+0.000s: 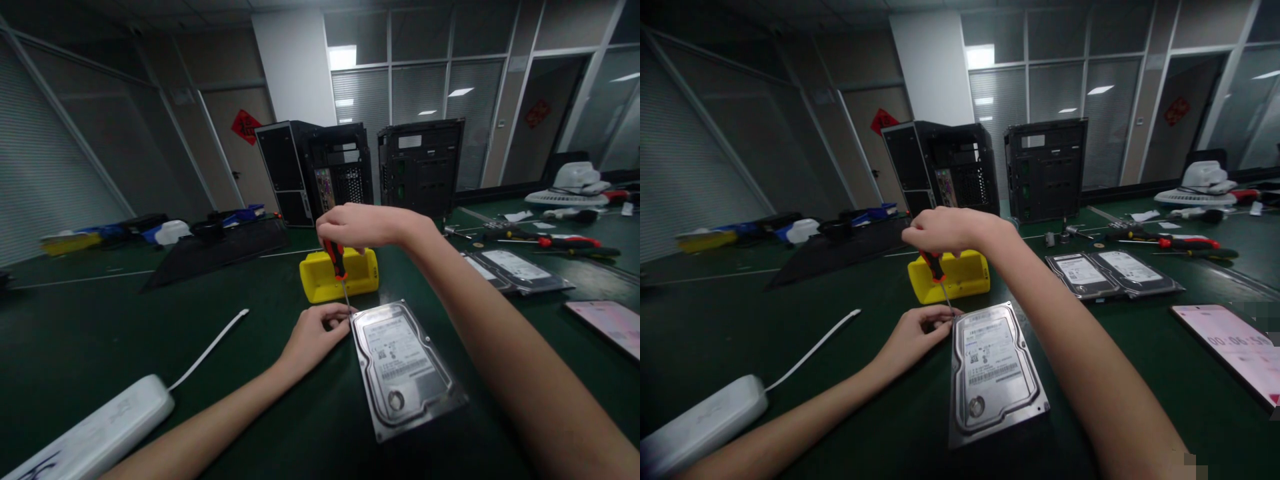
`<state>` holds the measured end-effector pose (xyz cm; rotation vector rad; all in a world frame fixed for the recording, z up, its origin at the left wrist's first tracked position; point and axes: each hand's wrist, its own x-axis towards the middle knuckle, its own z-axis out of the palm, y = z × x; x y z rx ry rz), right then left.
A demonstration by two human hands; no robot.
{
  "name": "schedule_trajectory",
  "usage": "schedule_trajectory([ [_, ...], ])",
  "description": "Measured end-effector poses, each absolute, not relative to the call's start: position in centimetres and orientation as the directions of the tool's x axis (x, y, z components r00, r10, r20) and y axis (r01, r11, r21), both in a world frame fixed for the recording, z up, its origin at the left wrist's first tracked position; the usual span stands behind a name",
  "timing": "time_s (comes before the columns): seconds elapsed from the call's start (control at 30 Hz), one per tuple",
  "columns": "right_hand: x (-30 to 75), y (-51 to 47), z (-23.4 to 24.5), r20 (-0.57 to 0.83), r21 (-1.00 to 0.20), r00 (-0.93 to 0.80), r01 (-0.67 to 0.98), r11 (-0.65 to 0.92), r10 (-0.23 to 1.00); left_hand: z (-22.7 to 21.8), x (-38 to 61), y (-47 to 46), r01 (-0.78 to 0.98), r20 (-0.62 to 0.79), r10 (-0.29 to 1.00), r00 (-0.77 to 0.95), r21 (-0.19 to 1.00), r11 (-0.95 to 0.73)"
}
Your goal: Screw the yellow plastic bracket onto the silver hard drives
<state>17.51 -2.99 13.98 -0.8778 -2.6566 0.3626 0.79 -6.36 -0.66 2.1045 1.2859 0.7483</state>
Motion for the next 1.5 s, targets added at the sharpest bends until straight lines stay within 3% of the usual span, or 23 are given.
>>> schedule_trajectory([
  [0.13, 17.6, -2.9, 14.0, 0.229, -0.350, -0.791, 0.476, 0.807, 0.567, -0.7, 0.7, -6.4, 0.602, 0.169, 0.908, 0.384, 0.699, -0.385],
  [0.43, 17.7, -1.9, 13.4, 0.297, -0.239, -0.802, 0.463, 0.854, 0.518, -0.8, 0.7, -6.2, 0.605, 0.171, 0.907, 0.386, 0.695, -0.389],
  [0.6, 17.6, -2.1, 13.5, 0.275, -0.201, -0.774, 0.534, 0.821, 0.571, -0.6, 0.7, -6.4, 0.605, 0.165, 0.910, 0.381, 0.699, -0.380],
  [0.83, 17.8, -2.7, 13.8, 0.227, -0.280, -0.733, 0.581, 0.764, 0.641, -0.7, 0.7, -6.4, 0.608, 0.161, 0.912, 0.377, 0.700, -0.375],
  [1.03, 17.9, -2.3, 13.8, 0.245, -0.185, -0.738, 0.601, 0.777, 0.629, -0.8, 0.6, -6.3, 0.618, 0.164, 0.913, 0.373, 0.690, -0.377],
  [1.5, 17.8, -2.5, 13.8, 0.188, -0.354, -0.729, 0.575, 0.737, 0.659, -0.8, 0.7, -6.3, 0.613, 0.165, 0.910, 0.381, 0.692, -0.382],
])
